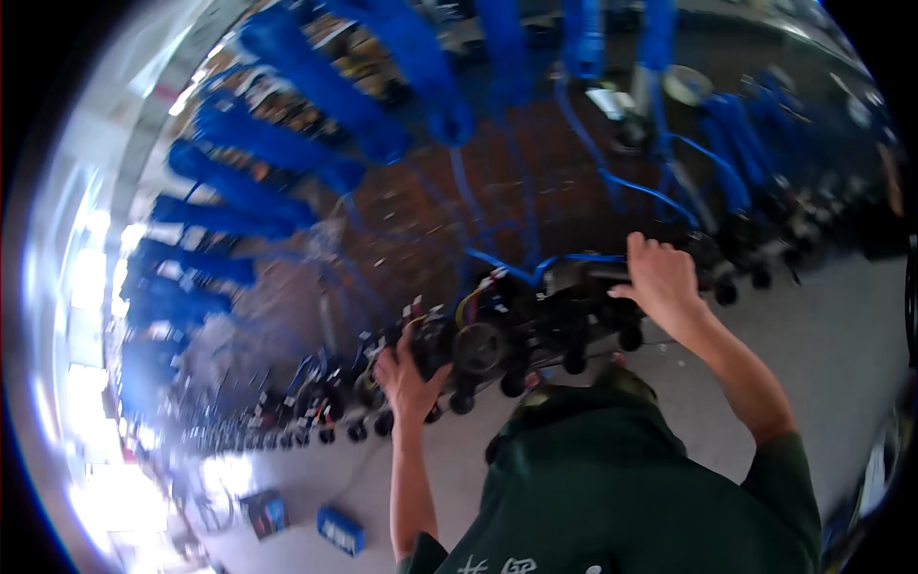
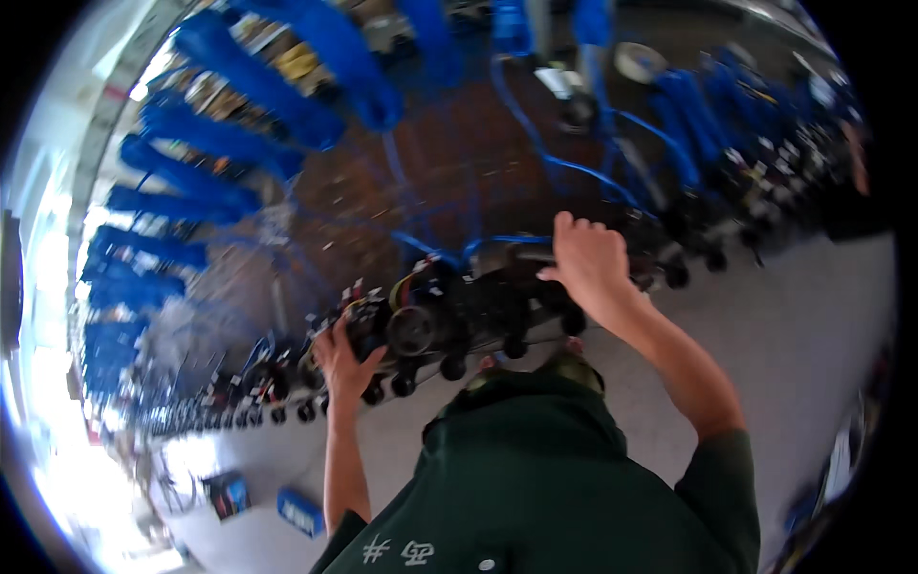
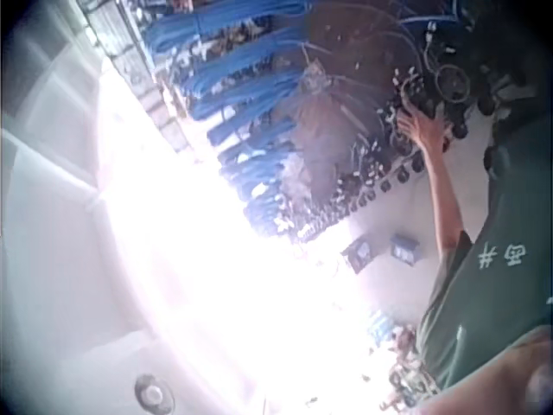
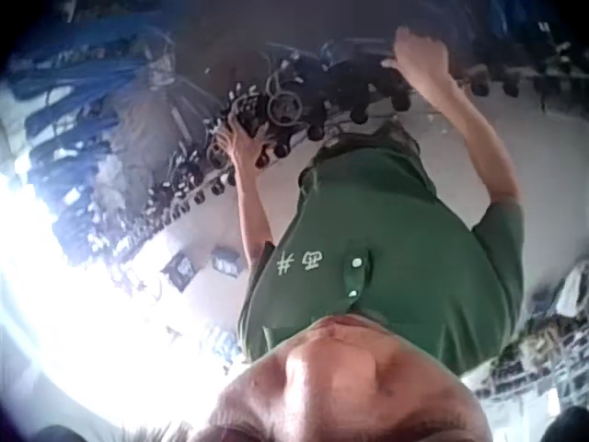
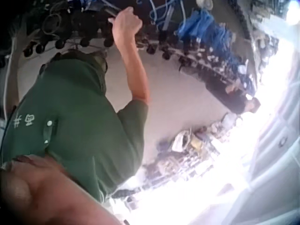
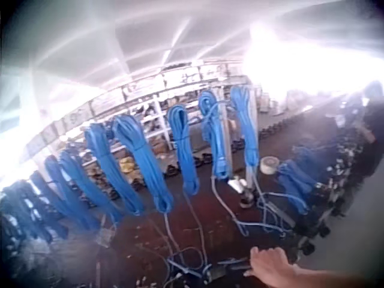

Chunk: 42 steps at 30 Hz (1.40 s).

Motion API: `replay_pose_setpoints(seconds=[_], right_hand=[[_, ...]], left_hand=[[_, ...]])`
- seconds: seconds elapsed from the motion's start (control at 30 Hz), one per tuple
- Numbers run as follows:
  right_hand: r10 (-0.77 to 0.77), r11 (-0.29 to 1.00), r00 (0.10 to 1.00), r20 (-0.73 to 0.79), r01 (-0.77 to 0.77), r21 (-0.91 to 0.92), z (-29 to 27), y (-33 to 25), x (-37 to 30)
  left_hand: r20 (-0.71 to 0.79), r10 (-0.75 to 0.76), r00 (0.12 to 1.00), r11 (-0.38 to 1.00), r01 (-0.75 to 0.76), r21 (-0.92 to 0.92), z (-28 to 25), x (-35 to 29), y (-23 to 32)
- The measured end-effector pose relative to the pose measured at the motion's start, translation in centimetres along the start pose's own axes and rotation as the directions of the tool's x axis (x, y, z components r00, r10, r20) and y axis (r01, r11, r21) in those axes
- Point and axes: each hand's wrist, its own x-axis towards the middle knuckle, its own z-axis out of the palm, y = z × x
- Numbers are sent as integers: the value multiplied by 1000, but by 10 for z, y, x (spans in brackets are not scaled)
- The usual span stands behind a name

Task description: The person wires electronic motor components by hand and with wire crimpers, inserting wires into connectors and crimping them.

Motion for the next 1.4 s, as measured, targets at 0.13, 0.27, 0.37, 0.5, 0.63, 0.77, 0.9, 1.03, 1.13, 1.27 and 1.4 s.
replay_pose_setpoints(seconds=[0.13,0.27,0.37,0.5,0.63,0.77,0.9,1.03,1.13,1.27,1.4], right_hand=[[-151,988,987,-63,148,-51,-7,13,-2],[-147,983,974,-170,125,-135,-4,20,-13],[-131,991,949,-285,119,-60,-23,2,-44],[153,813,949,-276,38,582,-28,-37,-120],[307,83,935,177,-212,974,9,-73,-181],[533,129,787,310,-438,890,41,-95,-194],[372,-189,672,640,-621,761,59,-86,-204],[142,-573,630,763,-577,583,80,-82,-203],[-110,-817,565,818,-520,250,114,-75,-198],[-195,-765,475,858,-622,170,191,-82,-187],[-225,-717,519,825,-661,221,215,-75,-184]], left_hand=[[-25,43,999,999,-44,-15,15,3,-3],[-47,46,998,999,-47,-22,7,4,5],[-167,78,983,993,-92,-79,0,1,11],[-300,297,907,776,-412,-477,-13,-20,53],[200,304,931,450,45,-892,55,-48,110],[-38,232,972,516,-156,-842,157,-37,152],[-164,70,984,363,-178,-915,174,2,187],[-145,86,986,94,-153,-984,203,9,193],[-246,215,945,151,-282,-947,222,18,177],[111,169,979,157,84,-984,211,11,166],[104,188,977,325,38,-945,207,14,170]])
